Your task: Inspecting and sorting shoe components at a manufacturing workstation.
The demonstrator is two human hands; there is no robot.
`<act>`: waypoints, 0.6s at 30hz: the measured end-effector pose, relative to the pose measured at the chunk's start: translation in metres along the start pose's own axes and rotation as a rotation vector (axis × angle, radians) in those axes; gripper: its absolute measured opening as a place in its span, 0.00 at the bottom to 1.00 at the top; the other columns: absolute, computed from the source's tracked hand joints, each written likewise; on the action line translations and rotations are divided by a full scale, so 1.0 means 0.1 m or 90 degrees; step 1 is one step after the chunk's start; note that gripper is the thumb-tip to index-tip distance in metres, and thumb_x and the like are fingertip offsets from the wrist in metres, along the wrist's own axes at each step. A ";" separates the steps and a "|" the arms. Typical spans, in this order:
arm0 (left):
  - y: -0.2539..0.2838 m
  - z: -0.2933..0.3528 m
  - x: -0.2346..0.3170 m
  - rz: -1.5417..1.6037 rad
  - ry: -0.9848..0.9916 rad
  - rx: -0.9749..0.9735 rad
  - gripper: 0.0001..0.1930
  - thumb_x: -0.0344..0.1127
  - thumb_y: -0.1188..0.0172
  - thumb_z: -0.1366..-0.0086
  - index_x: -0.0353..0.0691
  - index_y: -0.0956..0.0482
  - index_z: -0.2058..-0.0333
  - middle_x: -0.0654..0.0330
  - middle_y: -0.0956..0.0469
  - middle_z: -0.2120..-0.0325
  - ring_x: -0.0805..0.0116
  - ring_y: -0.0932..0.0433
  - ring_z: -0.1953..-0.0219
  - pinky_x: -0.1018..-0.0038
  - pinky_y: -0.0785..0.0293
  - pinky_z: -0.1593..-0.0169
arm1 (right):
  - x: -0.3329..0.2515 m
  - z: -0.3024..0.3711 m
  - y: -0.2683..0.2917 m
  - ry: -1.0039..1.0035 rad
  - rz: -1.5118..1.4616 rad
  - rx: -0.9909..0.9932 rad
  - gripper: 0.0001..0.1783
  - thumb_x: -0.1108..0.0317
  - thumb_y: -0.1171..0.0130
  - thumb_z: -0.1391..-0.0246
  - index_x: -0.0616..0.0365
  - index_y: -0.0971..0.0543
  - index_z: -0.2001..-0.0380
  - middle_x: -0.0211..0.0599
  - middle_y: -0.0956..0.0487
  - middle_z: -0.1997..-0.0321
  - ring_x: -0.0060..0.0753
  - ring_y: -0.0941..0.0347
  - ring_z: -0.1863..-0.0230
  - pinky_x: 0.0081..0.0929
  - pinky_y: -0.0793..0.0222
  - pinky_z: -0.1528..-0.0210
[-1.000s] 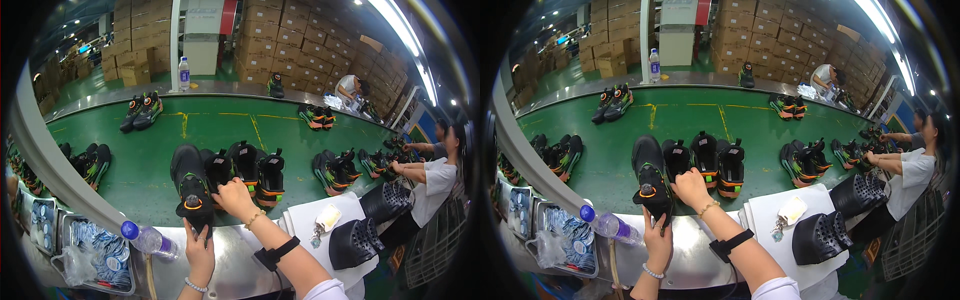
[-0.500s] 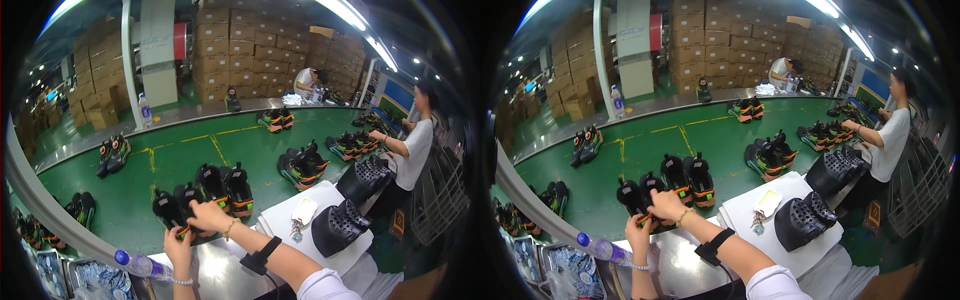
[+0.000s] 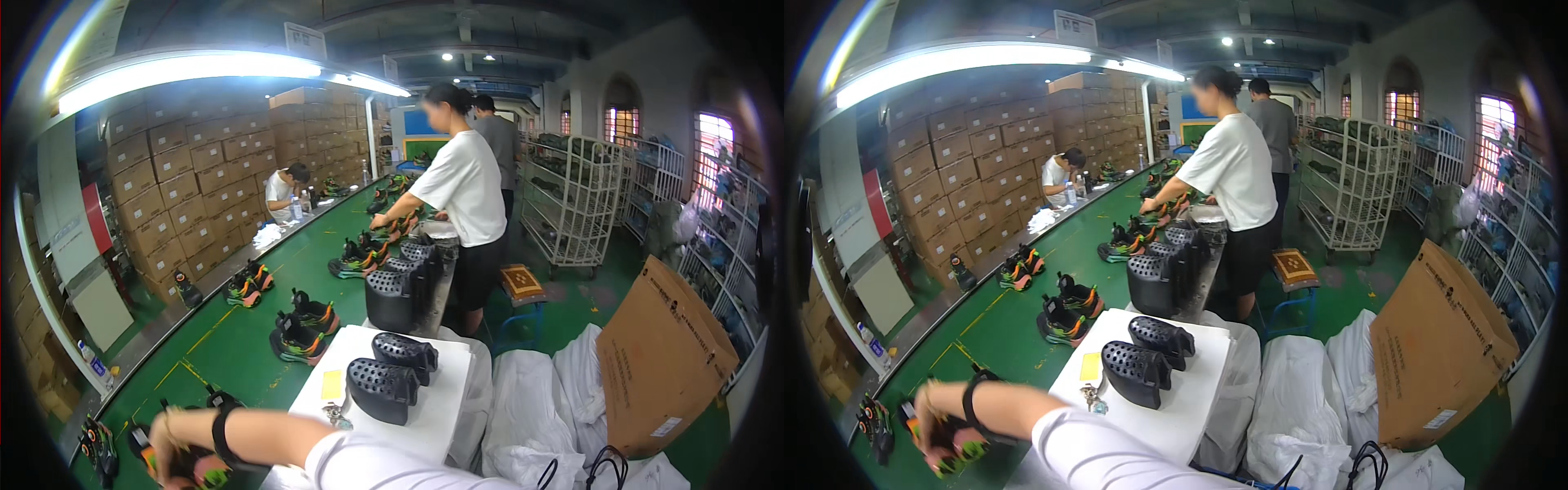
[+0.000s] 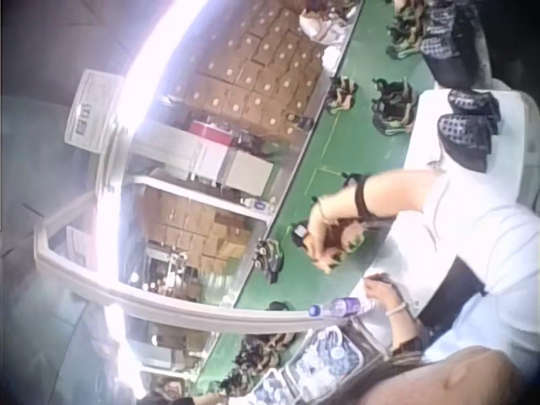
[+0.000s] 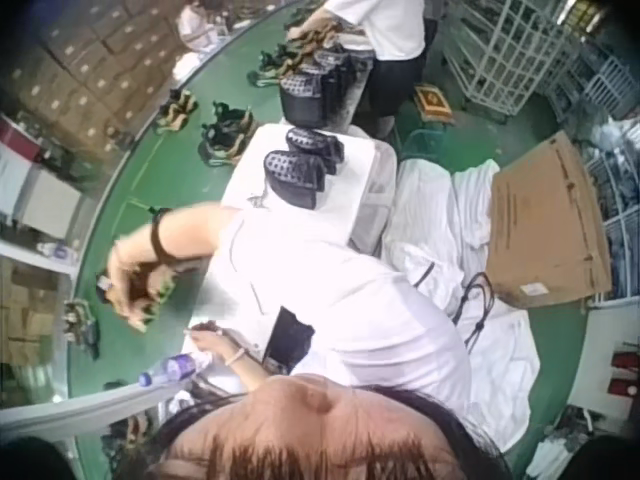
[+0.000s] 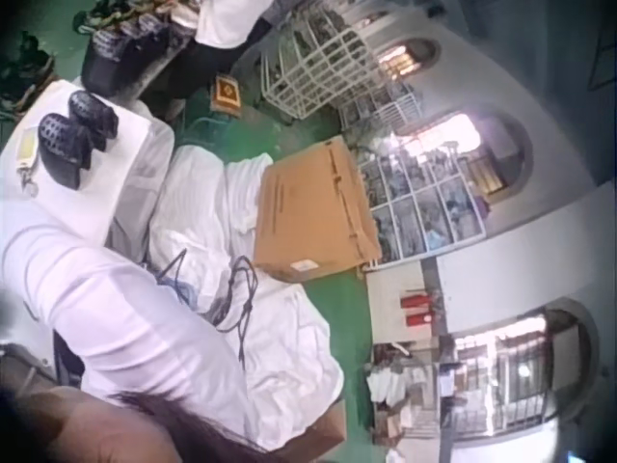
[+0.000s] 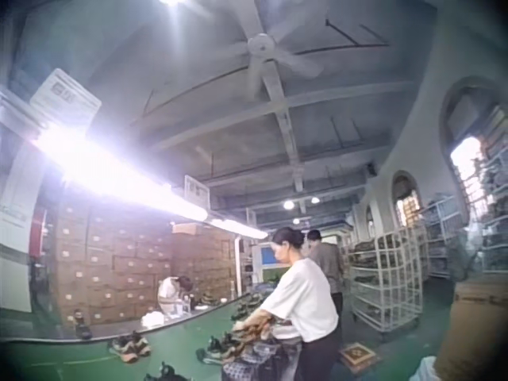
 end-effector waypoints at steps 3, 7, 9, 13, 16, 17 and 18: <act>0.15 0.02 0.10 0.360 0.327 0.063 0.13 0.32 0.48 0.40 0.31 0.30 0.58 0.52 0.24 0.70 0.56 0.24 0.70 0.64 0.28 0.64 | -0.98 1.75 0.35 -0.081 0.018 0.067 0.37 0.41 0.31 0.67 0.54 0.22 0.56 0.33 0.21 0.54 0.31 0.25 0.55 0.28 0.30 0.53; -0.02 -0.09 -0.01 0.197 0.043 0.109 0.15 0.38 0.53 0.33 0.31 0.26 0.59 0.51 0.24 0.65 0.59 0.26 0.63 0.67 0.29 0.60 | -1.03 4.04 0.52 -0.029 0.007 0.241 0.34 0.47 0.33 0.57 0.50 0.26 0.48 0.31 0.26 0.47 0.24 0.30 0.47 0.21 0.34 0.48; -0.09 -0.31 0.01 0.146 -0.135 0.127 0.17 0.39 0.55 0.31 0.30 0.27 0.55 0.49 0.26 0.57 0.58 0.28 0.57 0.69 0.32 0.52 | -0.84 5.02 0.45 -0.107 0.011 0.379 0.35 0.46 0.36 0.53 0.47 0.30 0.43 0.31 0.33 0.40 0.26 0.41 0.38 0.28 0.37 0.43; -0.17 -0.30 1.57 0.321 -0.201 0.009 0.16 0.37 0.54 0.31 0.29 0.28 0.54 0.50 0.26 0.56 0.60 0.28 0.56 0.70 0.34 0.50 | 0.01 6.46 0.25 -0.320 -0.078 0.449 0.38 0.43 0.39 0.52 0.38 0.36 0.39 0.35 0.38 0.36 0.34 0.44 0.36 0.40 0.40 0.43; -0.41 -0.27 2.56 0.361 -0.258 -0.183 0.14 0.34 0.53 0.32 0.28 0.27 0.55 0.52 0.26 0.56 0.64 0.28 0.56 0.71 0.33 0.51 | 0.91 7.29 -0.04 -0.580 -0.040 0.632 0.38 0.38 0.33 0.63 0.58 0.22 0.57 0.34 0.22 0.60 0.25 0.27 0.63 0.22 0.31 0.64; -0.53 -0.42 2.67 0.304 -0.398 -0.216 0.14 0.32 0.52 0.33 0.29 0.28 0.54 0.53 0.26 0.56 0.64 0.27 0.56 0.71 0.31 0.53 | 0.95 7.43 -0.14 -0.599 -0.069 0.659 0.41 0.37 0.32 0.66 0.58 0.23 0.54 0.36 0.22 0.58 0.28 0.26 0.61 0.25 0.29 0.62; -0.69 -0.54 2.80 0.249 -0.548 -0.262 0.14 0.31 0.50 0.35 0.29 0.29 0.53 0.54 0.26 0.56 0.65 0.27 0.57 0.71 0.30 0.54 | 1.38 7.75 -0.25 -0.604 -0.104 0.683 0.45 0.35 0.30 0.70 0.58 0.24 0.53 0.39 0.23 0.56 0.31 0.26 0.59 0.28 0.28 0.59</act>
Point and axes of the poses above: each hand's wrist, its own z-axis away from the middle knuckle, its own y-axis out of the back of the hand, x = y × z, the point moved 2 cm from there along -z, towards the middle knuckle
